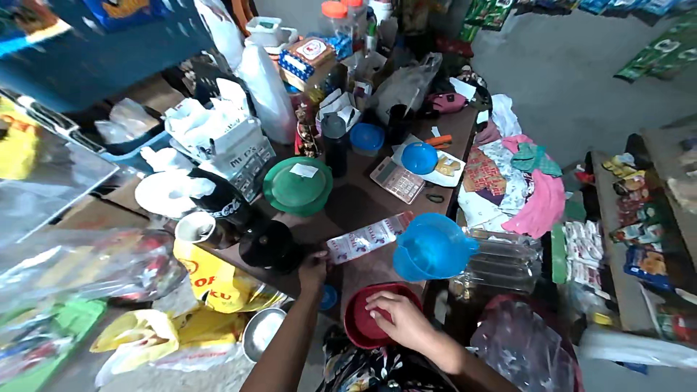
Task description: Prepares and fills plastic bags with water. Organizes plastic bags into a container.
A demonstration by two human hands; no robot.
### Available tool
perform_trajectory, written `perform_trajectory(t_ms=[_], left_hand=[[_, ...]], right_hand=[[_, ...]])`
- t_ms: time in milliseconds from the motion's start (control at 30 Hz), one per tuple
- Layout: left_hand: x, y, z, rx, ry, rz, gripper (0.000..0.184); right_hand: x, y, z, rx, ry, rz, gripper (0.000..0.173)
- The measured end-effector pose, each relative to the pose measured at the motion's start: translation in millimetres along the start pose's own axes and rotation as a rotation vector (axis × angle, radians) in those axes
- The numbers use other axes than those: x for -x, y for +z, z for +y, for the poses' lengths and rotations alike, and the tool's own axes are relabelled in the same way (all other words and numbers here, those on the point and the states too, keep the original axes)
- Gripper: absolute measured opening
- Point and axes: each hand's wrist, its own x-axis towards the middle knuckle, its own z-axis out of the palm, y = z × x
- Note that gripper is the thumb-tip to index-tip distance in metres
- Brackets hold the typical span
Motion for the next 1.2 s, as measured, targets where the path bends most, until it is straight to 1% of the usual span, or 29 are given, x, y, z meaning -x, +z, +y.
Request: perform_trajectory(t_ms=[100, 233, 300, 400, 567, 667, 767, 833, 900, 967, 1067, 1200], left_hand=[[-5, 2, -1, -0.159, 0.025, 0.012, 0.020], [-7, 7, 5, -0.410, 0.050, 0.045, 0.026], [-6, 11, 7, -0.504, 0.102, 0.047, 0.026], [-7, 16, 10, -0.628, 0.155, 0.049, 0.025], [-8, 19, 18, -0.725, 0.014, 0.048, 0.036], [-10, 20, 20, -0.715, -0.027, 0.061, 0.037], [-8, 17, 19, -0.678, -0.015, 0.064, 0.035], [-7, 14, 17, -0.561, 0.046, 0.067, 0.032], [-4, 11, 18, -0.364, 0.065, 0.057, 0.029], [3, 11, 24, -0.188, 0.041, 0.005, 0.024], [8, 10, 30, -0.118, -0.008, -0.079, 0.023], [3, 11, 19, -0.092, -0.151, -0.017, 0.024]], right_hand=[[4, -4, 3, -0.018, 0.017, -0.014, 0.029], [11, -2, 8, -0.046, 0.007, -0.086, 0.028], [13, -3, 9, -0.046, 0.010, -0.138, 0.029], [15, -5, 11, -0.038, 0.006, -0.160, 0.029], [20, -6, 13, -0.058, 0.024, -0.184, 0.029], [22, -7, 13, -0.059, 0.014, -0.187, 0.029], [24, -10, 12, -0.065, -0.003, -0.169, 0.029], [24, -11, 13, -0.061, -0.027, -0.147, 0.028], [22, -12, 13, -0.059, -0.039, -0.140, 0.028], [18, -13, 10, -0.062, -0.063, -0.132, 0.028], [10, -16, 2, -0.060, -0.111, -0.125, 0.028], [5, -13, -3, -0.052, -0.131, -0.140, 0.028]])
